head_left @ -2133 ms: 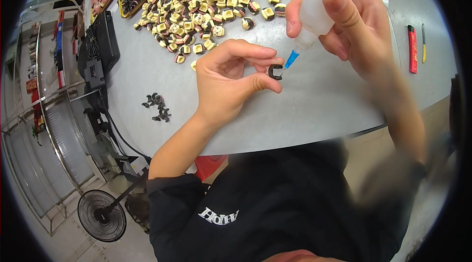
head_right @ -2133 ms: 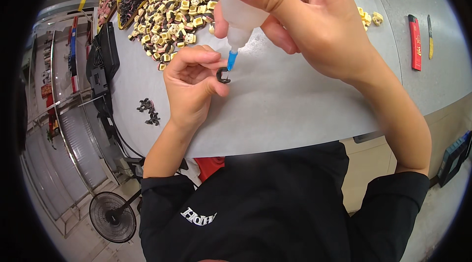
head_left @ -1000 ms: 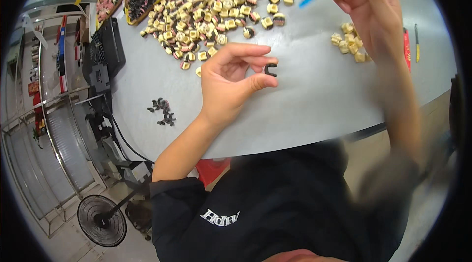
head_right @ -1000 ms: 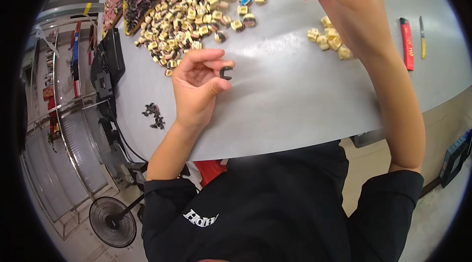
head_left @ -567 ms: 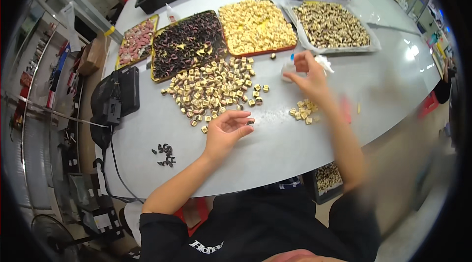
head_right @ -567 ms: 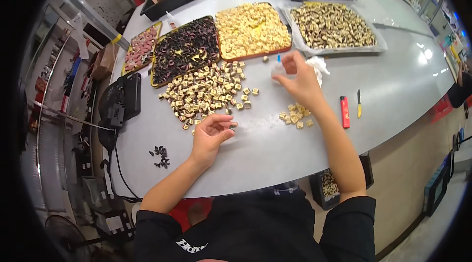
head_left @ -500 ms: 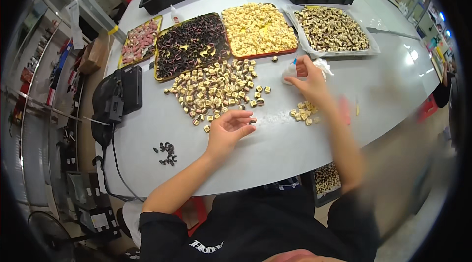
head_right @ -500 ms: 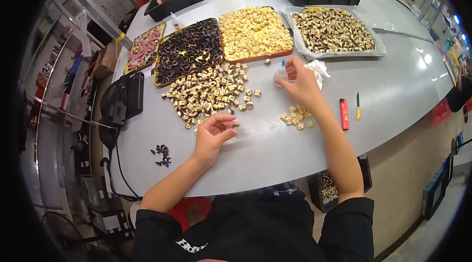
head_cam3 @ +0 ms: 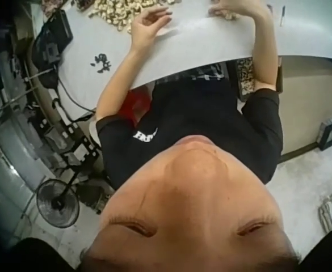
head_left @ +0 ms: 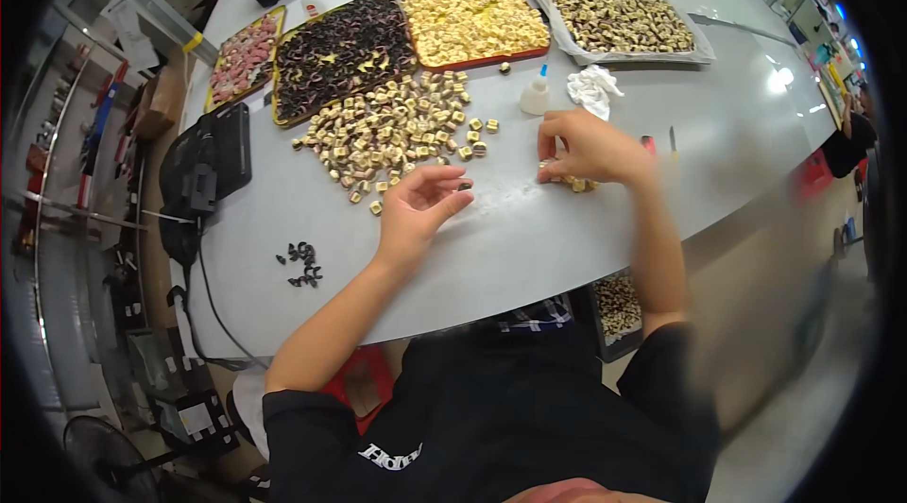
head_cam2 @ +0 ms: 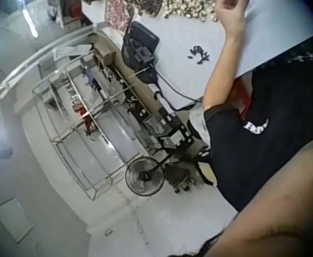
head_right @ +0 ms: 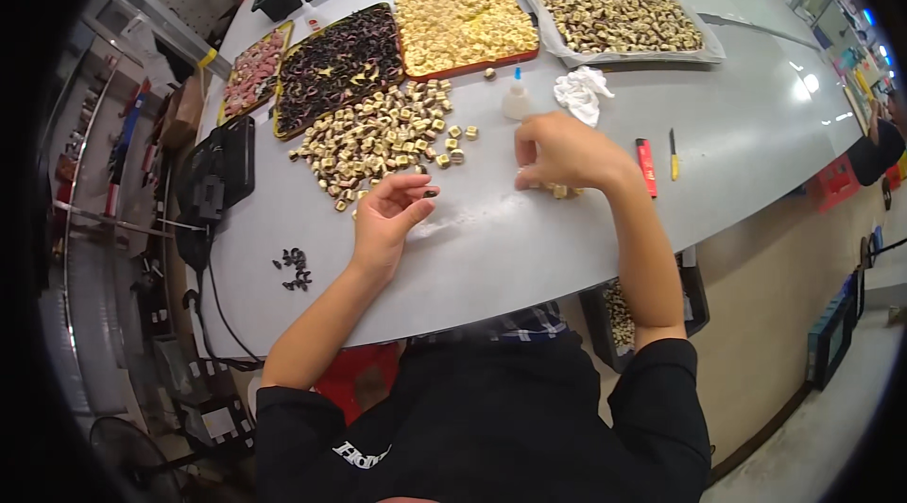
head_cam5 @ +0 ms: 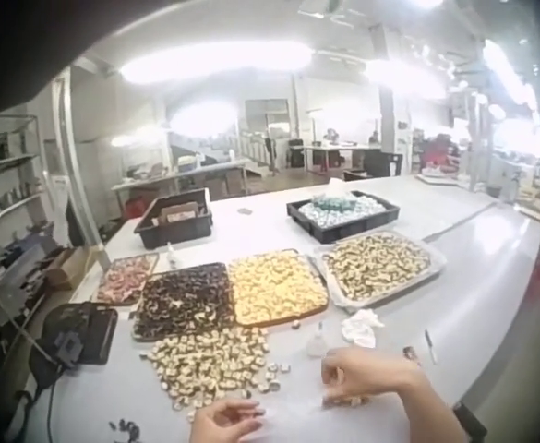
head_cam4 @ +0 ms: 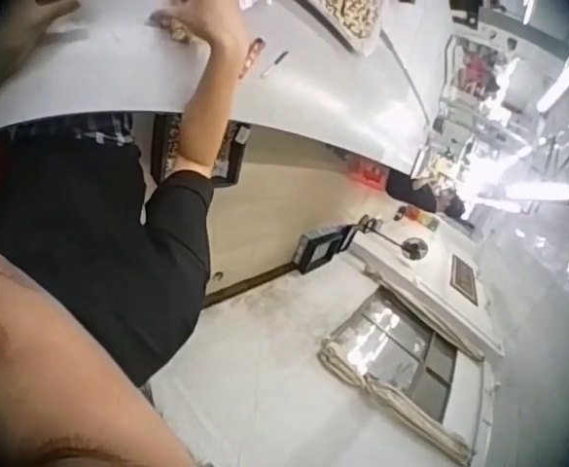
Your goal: Apply glue to small black components and attach them to gold-colored parts at a factory workbench.
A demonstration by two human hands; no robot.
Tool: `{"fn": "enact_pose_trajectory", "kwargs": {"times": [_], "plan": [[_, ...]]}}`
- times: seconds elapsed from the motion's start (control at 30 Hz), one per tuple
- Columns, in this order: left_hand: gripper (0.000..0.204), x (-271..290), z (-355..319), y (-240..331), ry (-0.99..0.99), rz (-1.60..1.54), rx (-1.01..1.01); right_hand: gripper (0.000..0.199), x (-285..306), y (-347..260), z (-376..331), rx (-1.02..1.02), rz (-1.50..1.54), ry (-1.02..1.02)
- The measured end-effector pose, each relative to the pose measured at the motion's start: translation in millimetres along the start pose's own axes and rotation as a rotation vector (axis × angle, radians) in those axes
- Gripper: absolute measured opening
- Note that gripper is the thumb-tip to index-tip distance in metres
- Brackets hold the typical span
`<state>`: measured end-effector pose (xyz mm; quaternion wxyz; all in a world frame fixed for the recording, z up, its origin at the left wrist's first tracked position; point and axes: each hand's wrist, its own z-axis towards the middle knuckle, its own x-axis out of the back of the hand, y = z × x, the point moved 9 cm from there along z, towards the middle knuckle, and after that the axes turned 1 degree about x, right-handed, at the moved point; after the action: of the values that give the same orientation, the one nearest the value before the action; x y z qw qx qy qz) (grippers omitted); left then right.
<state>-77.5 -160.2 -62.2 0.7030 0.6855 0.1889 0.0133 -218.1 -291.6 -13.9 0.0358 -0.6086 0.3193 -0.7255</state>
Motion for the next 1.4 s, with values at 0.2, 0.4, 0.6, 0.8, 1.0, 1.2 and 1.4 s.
{"fn": "enact_pose_trajectory", "kwargs": {"times": [0.2, 0.4, 0.6, 0.8, 1.0, 1.2, 1.4], "plan": [[0.026, -1, -2, -1, 0.015, 0.013, 0.035, 0.021, 3, -19, 3, 0.064, 0.126, -0.010], [0.023, 1, -1, -1, -0.044, -0.131, 0.023, 0.021, 13, -78, 5, 0.391, 0.492, 0.329], [0.019, 6, -2, -6, -0.066, -0.336, 0.019, 0.022, 6, -96, -2, 0.543, 0.485, 0.461], [0.017, 6, -4, -3, -0.023, -0.399, -0.003, 0.021, -8, -94, -2, 0.476, 0.459, 0.484], [0.017, 8, -5, -10, 0.030, -0.429, 0.016, 0.021, -14, -91, -5, 0.456, 0.456, 0.592], [0.025, 10, -8, -8, 0.102, -0.397, -0.002, 0.023, -20, -91, -9, 0.475, 0.409, 0.655], [0.035, -2, -14, 6, 0.159, -0.254, -0.054, 0.026, -19, -92, -12, 0.477, 0.333, 0.712]]}}
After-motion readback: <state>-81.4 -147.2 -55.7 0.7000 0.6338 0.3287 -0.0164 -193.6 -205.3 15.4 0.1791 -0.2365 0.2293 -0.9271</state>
